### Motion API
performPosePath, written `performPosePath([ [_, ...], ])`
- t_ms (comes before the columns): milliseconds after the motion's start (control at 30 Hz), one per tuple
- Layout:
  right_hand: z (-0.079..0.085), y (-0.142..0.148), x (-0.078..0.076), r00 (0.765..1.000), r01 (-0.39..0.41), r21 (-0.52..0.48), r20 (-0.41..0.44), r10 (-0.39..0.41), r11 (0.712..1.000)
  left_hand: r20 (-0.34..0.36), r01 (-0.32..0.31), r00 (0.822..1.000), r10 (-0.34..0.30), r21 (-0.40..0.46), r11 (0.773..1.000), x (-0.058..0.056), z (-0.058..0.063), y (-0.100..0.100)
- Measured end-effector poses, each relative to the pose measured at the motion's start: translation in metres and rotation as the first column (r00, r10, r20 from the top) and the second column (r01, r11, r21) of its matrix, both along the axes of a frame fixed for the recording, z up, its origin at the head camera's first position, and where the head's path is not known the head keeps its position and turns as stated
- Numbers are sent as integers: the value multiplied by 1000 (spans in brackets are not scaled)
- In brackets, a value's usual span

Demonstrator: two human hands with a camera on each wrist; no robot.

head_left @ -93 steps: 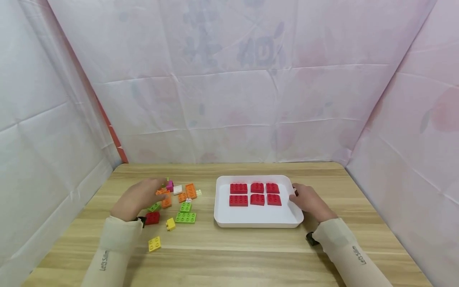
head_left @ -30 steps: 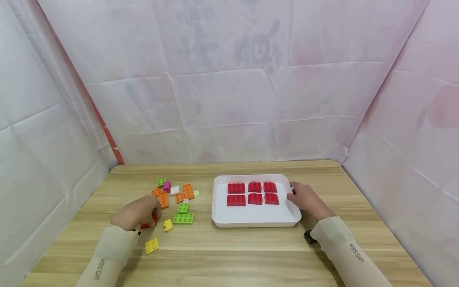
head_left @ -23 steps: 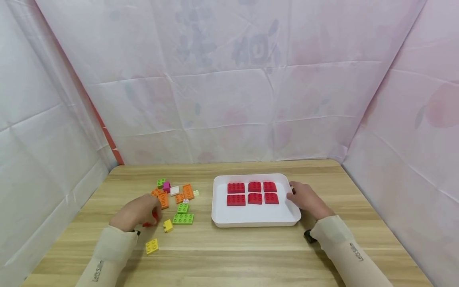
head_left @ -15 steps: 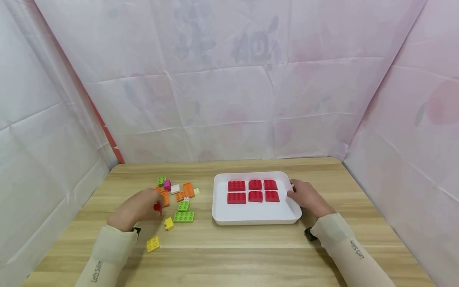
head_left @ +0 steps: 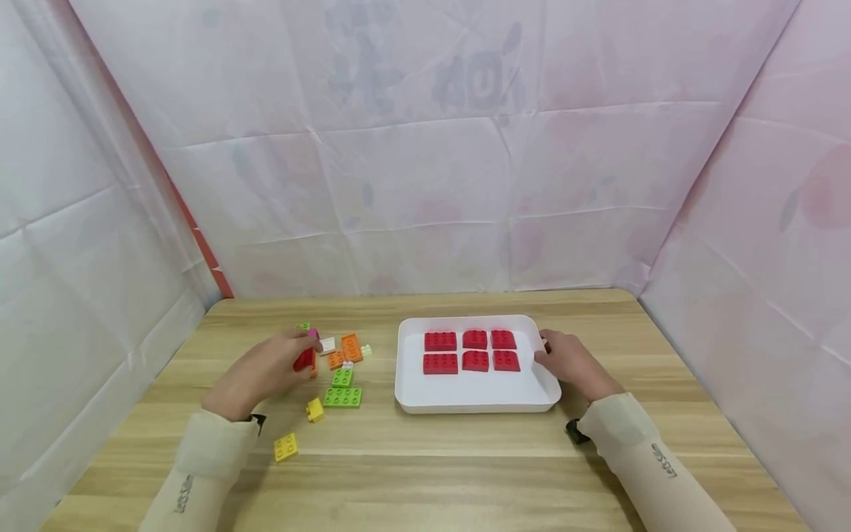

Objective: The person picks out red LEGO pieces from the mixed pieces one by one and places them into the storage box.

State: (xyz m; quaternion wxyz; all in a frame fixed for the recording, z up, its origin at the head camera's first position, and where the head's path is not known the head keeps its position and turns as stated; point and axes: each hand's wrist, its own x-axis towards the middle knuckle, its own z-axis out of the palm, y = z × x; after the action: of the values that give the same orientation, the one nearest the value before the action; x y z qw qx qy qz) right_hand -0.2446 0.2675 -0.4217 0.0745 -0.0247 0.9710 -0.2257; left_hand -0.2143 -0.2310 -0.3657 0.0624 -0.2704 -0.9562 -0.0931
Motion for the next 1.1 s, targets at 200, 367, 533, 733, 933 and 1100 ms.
performPosePath([
  [200, 1, 1, -1, 1000, 0, 10, -6, 0, 1000, -60, 66, 996, -64, 25, 997, -5, 3, 11],
  [367, 2, -1, 1, 1000, -4, 5, -3, 4, 1000, -111, 149, 983, -145, 29, 988, -7, 3, 25],
  [533, 3, -2, 2, 1000, -4, -8, 7, 4, 1000, -112, 177, 978, -175, 9, 984, -5, 3, 35],
  [733, 4, 0, 2, 1000, 6, -13, 6, -6, 1000, -131, 209, 970, -206, 8, 978, -8, 7, 45],
  [933, 5, 0, 4, 1000, 5, -10, 3, -5, 1000, -140, 264, 956, -258, 28, 964, -11, 16, 65],
  [1100, 5, -2, 6, 1000, -8, -18, -9, 8, 1000, -162, 293, 945, -285, 26, 956, -14, 19, 78],
])
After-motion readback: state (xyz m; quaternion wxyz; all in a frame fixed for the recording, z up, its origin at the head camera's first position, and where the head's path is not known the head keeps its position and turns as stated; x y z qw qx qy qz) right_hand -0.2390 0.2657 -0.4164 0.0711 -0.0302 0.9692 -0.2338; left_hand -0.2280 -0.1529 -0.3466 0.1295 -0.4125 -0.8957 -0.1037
